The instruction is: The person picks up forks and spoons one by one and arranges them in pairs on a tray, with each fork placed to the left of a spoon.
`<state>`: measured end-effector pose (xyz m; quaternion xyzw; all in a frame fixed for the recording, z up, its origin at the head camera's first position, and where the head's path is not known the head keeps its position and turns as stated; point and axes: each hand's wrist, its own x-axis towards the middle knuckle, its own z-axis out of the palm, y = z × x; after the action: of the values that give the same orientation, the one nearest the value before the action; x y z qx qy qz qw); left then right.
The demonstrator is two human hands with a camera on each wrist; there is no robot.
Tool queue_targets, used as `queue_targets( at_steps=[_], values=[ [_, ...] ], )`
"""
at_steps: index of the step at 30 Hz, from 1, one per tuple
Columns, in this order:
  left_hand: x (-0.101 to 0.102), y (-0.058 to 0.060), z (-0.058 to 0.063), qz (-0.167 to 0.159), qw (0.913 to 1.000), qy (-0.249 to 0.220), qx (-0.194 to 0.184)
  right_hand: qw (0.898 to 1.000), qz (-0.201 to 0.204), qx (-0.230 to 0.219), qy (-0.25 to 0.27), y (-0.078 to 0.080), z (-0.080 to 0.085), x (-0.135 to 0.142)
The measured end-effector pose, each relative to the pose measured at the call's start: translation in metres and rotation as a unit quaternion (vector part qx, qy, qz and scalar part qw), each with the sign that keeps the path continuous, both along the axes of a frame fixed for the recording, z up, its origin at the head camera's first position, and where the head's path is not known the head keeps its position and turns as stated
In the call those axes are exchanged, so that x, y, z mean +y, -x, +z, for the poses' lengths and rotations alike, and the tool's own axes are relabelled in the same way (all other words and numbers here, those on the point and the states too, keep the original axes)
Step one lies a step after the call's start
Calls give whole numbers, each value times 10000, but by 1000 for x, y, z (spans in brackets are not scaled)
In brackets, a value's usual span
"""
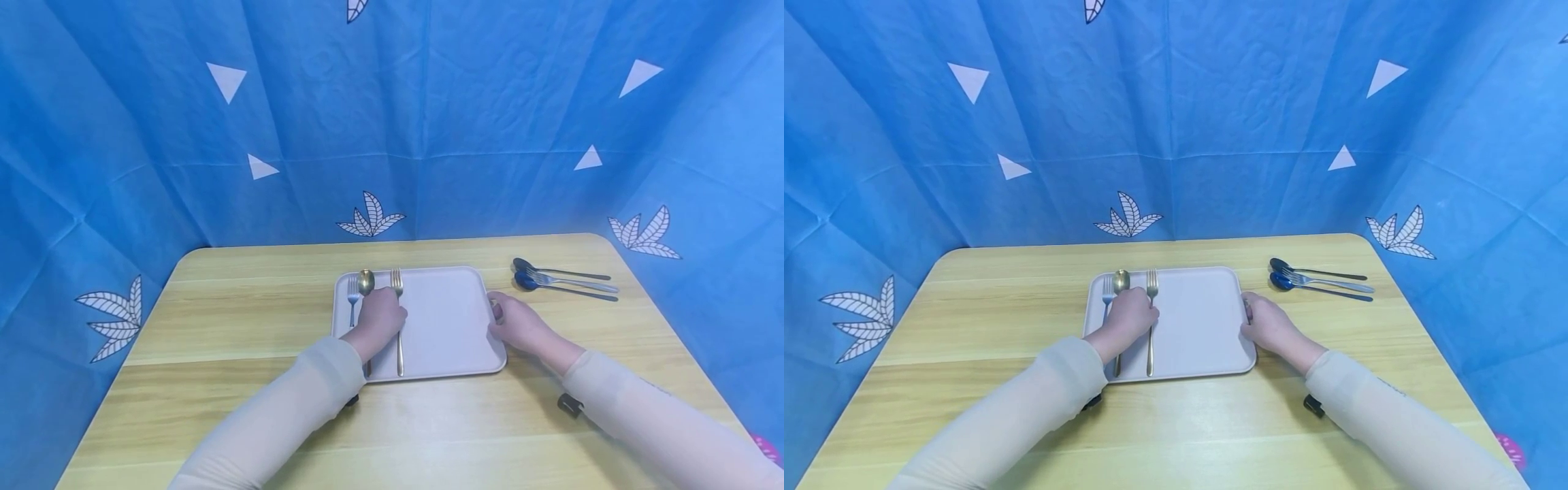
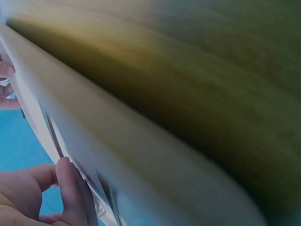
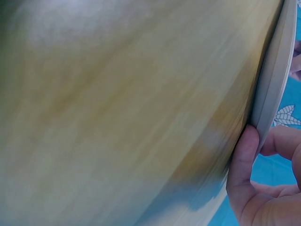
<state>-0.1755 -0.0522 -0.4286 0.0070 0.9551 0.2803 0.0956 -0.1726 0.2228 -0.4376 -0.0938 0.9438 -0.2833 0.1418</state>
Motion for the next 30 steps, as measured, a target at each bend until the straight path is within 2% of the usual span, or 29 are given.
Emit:
queue_targets(
  at_steps=[21, 30],
  values=[
    [0, -5, 5, 12, 10000, -84, -34, 10000, -16, -36, -27, 0, 2, -1],
    [2, -1, 0, 46, 10000, -49, -51, 10000, -34, -39, -59, -1, 2, -1]
  ],
)
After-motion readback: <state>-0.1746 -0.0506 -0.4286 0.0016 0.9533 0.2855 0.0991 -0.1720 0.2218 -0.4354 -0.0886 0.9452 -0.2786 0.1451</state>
